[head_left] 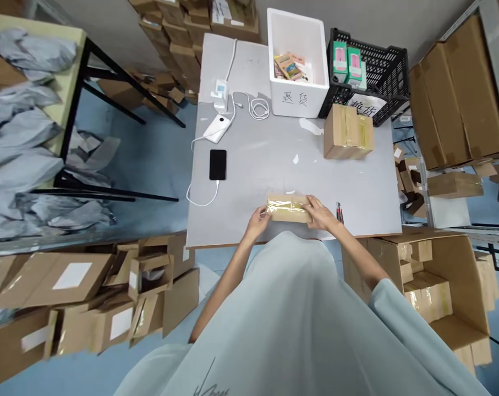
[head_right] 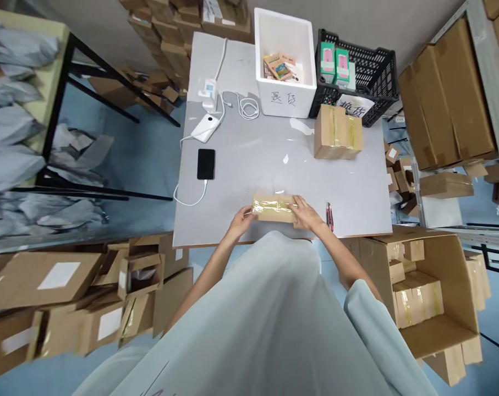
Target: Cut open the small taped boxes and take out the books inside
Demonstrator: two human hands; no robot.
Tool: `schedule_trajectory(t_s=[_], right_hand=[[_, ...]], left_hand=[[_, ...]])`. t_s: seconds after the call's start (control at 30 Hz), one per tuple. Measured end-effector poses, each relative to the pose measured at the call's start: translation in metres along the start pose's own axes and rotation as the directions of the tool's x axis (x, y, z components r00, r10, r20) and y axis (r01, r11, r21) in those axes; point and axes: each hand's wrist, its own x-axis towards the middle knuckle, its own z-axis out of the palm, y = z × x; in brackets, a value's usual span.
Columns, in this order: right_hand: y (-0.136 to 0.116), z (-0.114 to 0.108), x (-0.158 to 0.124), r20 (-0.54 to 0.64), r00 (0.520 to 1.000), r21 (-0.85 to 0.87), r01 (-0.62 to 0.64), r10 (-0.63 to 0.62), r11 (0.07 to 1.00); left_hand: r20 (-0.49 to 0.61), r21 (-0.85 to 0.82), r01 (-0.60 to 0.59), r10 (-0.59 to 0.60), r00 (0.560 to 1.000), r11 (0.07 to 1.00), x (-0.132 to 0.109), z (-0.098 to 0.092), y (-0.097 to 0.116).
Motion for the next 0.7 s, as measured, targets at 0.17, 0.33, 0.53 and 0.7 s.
schedule_trajectory(t_s=[0.17,0.33,0.53,0.7], right_hand=[[0.025,0.008,-0.012,-0.084,0.990,0.083,-0.104,0.111,0.991],[0.048,0.037,-0.037,-0.153,0.934,0.418,-0.235,0.323,0.877],[0.056,0.068,-0.044,-0.068,0.916,0.674,-0.250,0.395,0.695],[0.055,0.072,-0.029,-0.076,0.927,0.699,-0.213,0.367,0.682]], left_hand=[[-0.006,-0.047,0.004,-0.004,1.000,0.999,-0.025,0.009,-0.019],[-0.063,-0.072,-0.005,0.001,0.998,0.997,-0.018,0.011,-0.019],[-0.134,-0.048,-0.001,-0.005,0.991,0.999,-0.005,0.004,-0.011],[-0.216,-0.034,0.040,-0.046,0.975,0.999,0.000,0.008,-0.005]])
